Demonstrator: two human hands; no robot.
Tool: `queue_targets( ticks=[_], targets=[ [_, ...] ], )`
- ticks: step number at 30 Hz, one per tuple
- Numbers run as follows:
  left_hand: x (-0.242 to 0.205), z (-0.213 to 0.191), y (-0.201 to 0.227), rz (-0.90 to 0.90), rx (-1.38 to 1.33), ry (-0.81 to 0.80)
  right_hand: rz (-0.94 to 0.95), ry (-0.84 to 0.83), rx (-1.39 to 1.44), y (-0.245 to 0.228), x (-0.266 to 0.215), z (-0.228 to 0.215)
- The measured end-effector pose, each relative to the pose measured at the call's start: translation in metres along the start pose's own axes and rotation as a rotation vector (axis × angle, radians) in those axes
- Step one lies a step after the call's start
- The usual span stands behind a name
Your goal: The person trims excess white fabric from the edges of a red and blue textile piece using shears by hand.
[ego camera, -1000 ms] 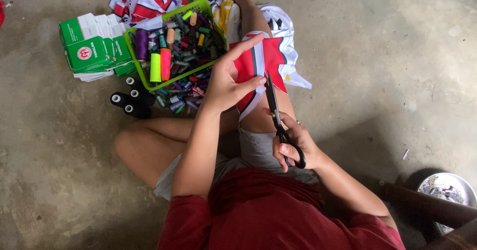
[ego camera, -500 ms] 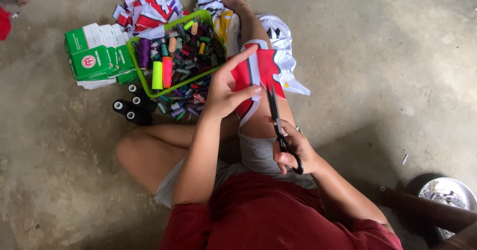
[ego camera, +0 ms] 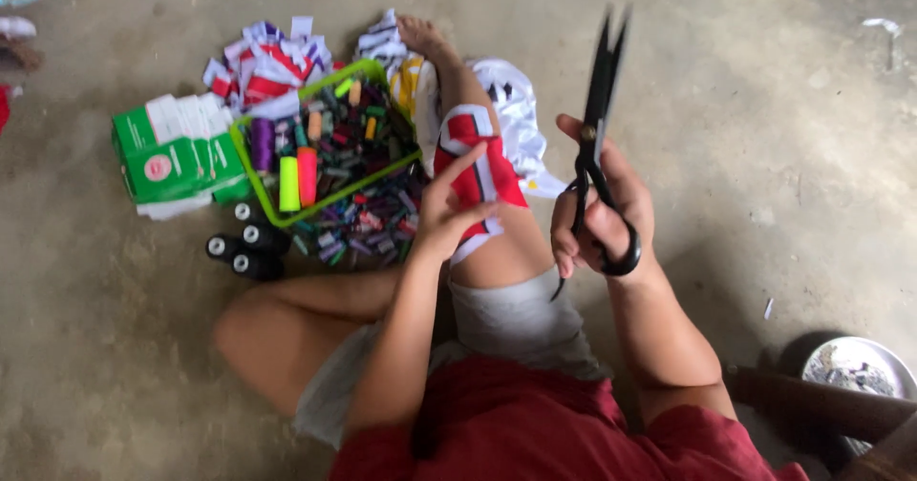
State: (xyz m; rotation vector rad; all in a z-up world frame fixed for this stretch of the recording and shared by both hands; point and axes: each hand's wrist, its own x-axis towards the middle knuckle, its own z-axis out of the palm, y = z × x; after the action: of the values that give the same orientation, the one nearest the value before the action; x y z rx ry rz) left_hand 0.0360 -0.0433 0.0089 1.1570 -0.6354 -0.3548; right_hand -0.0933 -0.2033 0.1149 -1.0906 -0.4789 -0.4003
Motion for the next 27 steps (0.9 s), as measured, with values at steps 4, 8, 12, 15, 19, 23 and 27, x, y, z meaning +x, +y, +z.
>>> queue_targets(
  ticks=[4,8,12,15,19,23,27],
  targets=[
    [-0.004,0.008,0.009,-0.017,0.1,0.004,-0.001,0.042,-0.092,-0.011,0.025,0.0],
    [-0.003,0.002,-0.008,-0.042,0.028,-0.025,0.007,0.092,-0.09,-0.001,0.04,0.001],
    [-0.022,-0.009,-0.028,-0.072,-0.04,0.007,0.127,0.21,-0.075,0.052,0.007,-0.021],
    [-0.011,-0.006,-0.017,-0.055,-0.061,0.009,0.165,0.229,-0.14,0.062,0.006,-0.023],
    [-0.013,-0.01,-0.02,-0.075,-0.185,-0.012,0.038,0.171,-0.411,0.039,0.007,-0.016],
    [-0.015,-0.009,-0.023,-0.04,-0.084,0.002,-0.092,0.066,-0.583,0.009,0.011,-0.022],
    [-0.015,-0.003,-0.008,-0.035,-0.08,-0.039,-0.18,0.077,-0.555,-0.017,-0.009,-0.011]
  ],
)
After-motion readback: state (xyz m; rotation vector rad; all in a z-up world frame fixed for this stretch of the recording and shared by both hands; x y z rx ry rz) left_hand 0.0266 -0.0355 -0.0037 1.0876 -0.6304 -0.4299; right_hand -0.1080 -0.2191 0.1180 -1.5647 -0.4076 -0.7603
